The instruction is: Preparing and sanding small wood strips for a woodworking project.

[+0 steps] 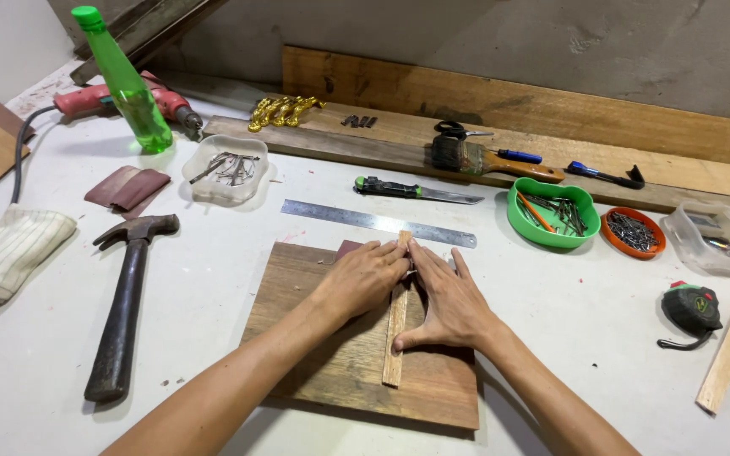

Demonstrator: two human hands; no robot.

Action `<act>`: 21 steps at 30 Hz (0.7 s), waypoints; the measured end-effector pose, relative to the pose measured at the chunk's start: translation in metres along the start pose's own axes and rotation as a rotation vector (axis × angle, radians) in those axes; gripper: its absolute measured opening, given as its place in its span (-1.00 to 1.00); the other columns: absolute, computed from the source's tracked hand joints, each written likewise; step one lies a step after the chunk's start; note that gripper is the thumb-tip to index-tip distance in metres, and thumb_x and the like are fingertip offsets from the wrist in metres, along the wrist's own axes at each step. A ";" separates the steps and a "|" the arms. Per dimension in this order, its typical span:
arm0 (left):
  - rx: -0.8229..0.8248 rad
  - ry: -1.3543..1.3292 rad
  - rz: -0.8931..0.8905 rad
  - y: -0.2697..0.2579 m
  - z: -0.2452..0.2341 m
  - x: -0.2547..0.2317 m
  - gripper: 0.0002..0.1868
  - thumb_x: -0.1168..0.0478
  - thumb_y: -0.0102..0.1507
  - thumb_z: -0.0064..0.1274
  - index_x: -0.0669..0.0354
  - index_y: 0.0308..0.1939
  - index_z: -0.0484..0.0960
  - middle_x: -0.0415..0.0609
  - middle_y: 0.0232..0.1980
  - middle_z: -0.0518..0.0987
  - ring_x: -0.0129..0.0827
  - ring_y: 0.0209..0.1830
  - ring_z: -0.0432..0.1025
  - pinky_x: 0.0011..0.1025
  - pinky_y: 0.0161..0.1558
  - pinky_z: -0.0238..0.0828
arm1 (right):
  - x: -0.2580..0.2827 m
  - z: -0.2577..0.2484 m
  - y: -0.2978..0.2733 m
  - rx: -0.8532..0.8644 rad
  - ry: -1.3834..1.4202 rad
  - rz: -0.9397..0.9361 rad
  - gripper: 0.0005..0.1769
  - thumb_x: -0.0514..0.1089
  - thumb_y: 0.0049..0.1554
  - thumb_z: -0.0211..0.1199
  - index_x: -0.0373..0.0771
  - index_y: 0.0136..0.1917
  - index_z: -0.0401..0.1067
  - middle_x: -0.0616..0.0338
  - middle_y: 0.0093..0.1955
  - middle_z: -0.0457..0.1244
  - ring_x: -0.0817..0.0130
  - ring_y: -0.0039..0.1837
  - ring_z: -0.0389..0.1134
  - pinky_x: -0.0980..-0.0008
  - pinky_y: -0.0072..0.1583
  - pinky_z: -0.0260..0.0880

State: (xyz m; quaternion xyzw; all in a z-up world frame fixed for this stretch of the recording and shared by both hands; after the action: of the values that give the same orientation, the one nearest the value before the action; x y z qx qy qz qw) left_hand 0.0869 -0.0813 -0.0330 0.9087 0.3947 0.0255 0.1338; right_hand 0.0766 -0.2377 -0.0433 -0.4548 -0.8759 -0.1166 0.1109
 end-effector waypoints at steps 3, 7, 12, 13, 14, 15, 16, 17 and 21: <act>-0.088 0.031 0.029 0.012 0.030 0.020 -0.60 0.30 0.31 -0.11 0.34 0.21 0.52 0.17 0.36 0.46 -0.13 0.39 0.33 -0.13 0.39 0.18 | 0.002 -0.002 0.001 -0.018 0.007 -0.011 0.96 0.84 -0.67 0.32 -0.37 0.64 -0.30 -0.19 0.61 -0.06 0.02 0.63 -0.08 -0.11 0.59 -0.40; -0.034 -0.049 0.027 -0.008 -0.005 -0.002 -0.59 0.17 0.30 -0.04 0.41 0.13 0.54 0.22 0.32 0.47 -0.09 0.39 0.33 -0.19 0.38 0.21 | -0.004 0.004 0.001 -0.006 -0.013 -0.004 0.96 0.85 -0.64 0.31 -0.40 0.64 -0.29 -0.19 0.62 -0.07 0.02 0.64 -0.10 -0.12 0.59 -0.40; -0.104 0.077 0.124 -0.042 0.005 -0.022 -0.69 0.32 0.33 -0.13 0.33 0.09 0.59 0.20 0.32 0.51 -0.11 0.37 0.38 -0.21 0.42 0.21 | -0.006 0.008 0.000 0.006 -0.121 -0.041 0.85 0.88 -0.57 0.27 -0.25 0.66 -0.19 0.01 0.72 -0.20 0.07 0.68 -0.18 -0.14 0.59 -0.41; -0.104 0.082 0.122 -0.048 0.003 -0.027 -0.69 0.32 0.33 -0.13 0.33 0.09 0.59 0.20 0.32 0.51 -0.11 0.37 0.38 -0.21 0.42 0.21 | -0.008 0.011 0.001 0.004 -0.120 -0.044 0.85 0.88 -0.57 0.27 -0.25 0.66 -0.19 0.01 0.72 -0.20 0.07 0.68 -0.18 -0.14 0.59 -0.41; -0.087 0.095 0.135 -0.055 0.002 -0.033 -0.72 0.31 0.35 -0.13 0.33 0.07 0.59 0.19 0.32 0.52 -0.10 0.36 0.39 -0.22 0.42 0.22 | -0.011 0.015 0.001 0.012 -0.120 -0.030 0.85 0.88 -0.61 0.27 -0.22 0.66 -0.19 0.07 0.72 -0.22 0.11 0.68 -0.19 -0.13 0.60 -0.42; -0.071 0.109 0.146 -0.060 0.001 -0.038 -0.73 0.29 0.37 -0.14 0.34 0.04 0.60 0.19 0.32 0.52 -0.10 0.35 0.40 -0.22 0.42 0.23 | -0.014 0.017 0.004 0.021 -0.122 -0.019 0.86 0.87 -0.65 0.27 -0.18 0.65 -0.19 0.13 0.72 -0.23 0.14 0.68 -0.19 -0.11 0.60 -0.43; -0.072 0.115 0.142 -0.066 -0.003 -0.042 -0.73 0.29 0.37 -0.14 0.34 0.04 0.60 0.19 0.32 0.52 -0.10 0.35 0.40 -0.22 0.42 0.23 | -0.012 0.015 0.004 0.018 -0.122 -0.026 0.86 0.87 -0.65 0.27 -0.18 0.65 -0.19 0.13 0.72 -0.23 0.14 0.68 -0.19 -0.11 0.60 -0.43; -0.062 0.043 0.139 -0.071 -0.007 -0.046 -0.75 0.25 0.38 -0.14 0.31 -0.02 0.60 0.19 0.31 0.52 -0.08 0.36 0.39 -0.20 0.41 0.23 | -0.010 0.015 0.003 0.029 -0.125 -0.016 0.87 0.86 -0.67 0.26 -0.16 0.66 -0.20 0.15 0.72 -0.24 0.16 0.67 -0.18 -0.12 0.60 -0.44; -0.071 0.067 0.193 -0.077 -0.011 -0.051 -0.72 0.17 0.39 -0.13 0.29 -0.03 0.59 0.20 0.29 0.52 -0.08 0.33 0.40 -0.15 0.43 0.19 | -0.007 0.012 0.002 0.049 -0.100 0.004 0.86 0.85 -0.68 0.25 -0.12 0.67 -0.19 0.21 0.72 -0.24 0.17 0.65 -0.13 -0.11 0.61 -0.41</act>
State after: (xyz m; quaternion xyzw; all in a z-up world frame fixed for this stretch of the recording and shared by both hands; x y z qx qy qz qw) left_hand -0.0040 -0.0656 -0.0396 0.9358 0.3086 0.0823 0.1495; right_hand 0.0810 -0.2382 -0.0571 -0.4589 -0.8821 -0.0721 0.0784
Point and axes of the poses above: each hand's wrist, its own y-axis towards the middle knuckle, its own z-axis out of the palm, x = y × z, the point moved 4 cm from there along y, towards the middle knuckle
